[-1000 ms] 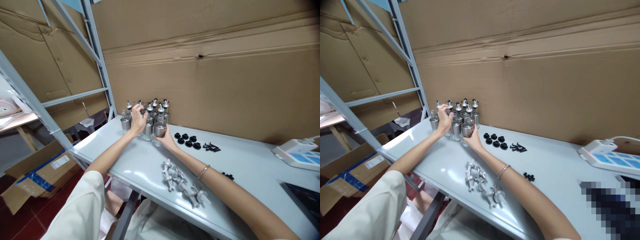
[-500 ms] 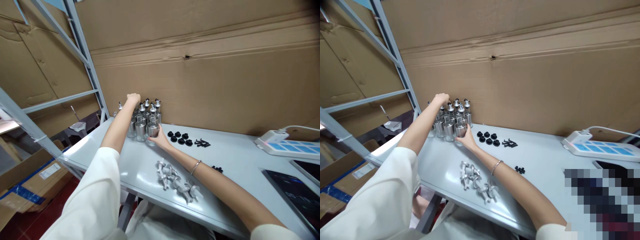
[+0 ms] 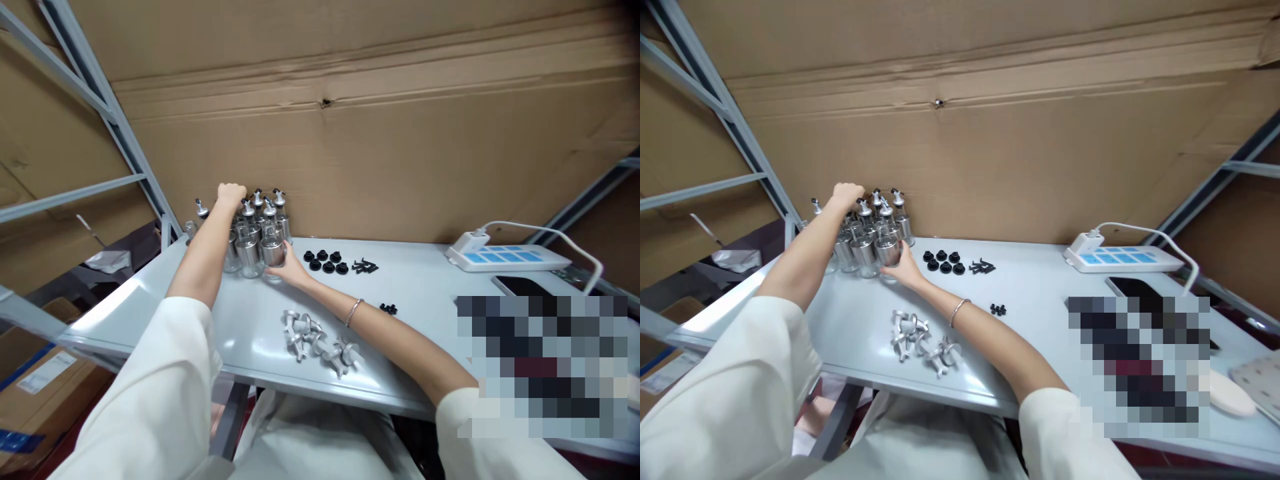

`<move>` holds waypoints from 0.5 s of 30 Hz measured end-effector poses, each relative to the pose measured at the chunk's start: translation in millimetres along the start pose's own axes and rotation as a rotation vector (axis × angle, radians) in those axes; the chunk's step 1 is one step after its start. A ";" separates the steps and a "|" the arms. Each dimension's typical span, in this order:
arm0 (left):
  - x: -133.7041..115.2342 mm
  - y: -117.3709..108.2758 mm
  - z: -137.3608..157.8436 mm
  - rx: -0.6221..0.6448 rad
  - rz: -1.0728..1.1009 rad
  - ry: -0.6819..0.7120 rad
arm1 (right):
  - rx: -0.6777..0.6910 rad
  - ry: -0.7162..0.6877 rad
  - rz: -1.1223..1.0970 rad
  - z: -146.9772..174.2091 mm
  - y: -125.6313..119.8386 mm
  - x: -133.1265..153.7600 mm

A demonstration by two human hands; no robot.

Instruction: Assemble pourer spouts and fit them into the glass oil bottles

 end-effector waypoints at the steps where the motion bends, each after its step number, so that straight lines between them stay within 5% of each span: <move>1: 1.0 -1.8 0.4 -0.014 0.000 -0.019 | 0.002 -0.001 0.005 0.5 0.1 0.4; 4: 8.0 -15.3 2.7 -0.119 0.041 -0.091 | 0.005 -0.001 0.017 2.8 -0.1 2.6; 8: 23.1 -52.7 10.3 -0.470 0.276 -0.056 | 0.003 -0.003 0.033 6.6 -0.1 6.4; 13: 46.9 -113.3 36.6 -1.015 0.658 0.183 | 0.002 -0.021 0.042 8.7 1.7 8.2; 15: 43.6 -137.6 54.0 -1.113 0.664 0.316 | -0.004 -0.022 0.039 8.1 1.6 6.3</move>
Point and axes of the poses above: each hand's wrist, its own z-axis away from the middle knuckle, its own y-axis out of the palm, x = y × z, the point moved 8 cm from there along -z, towards the middle knuckle, and after that the axes turned 15 degrees about x, right-handed, at the moved point
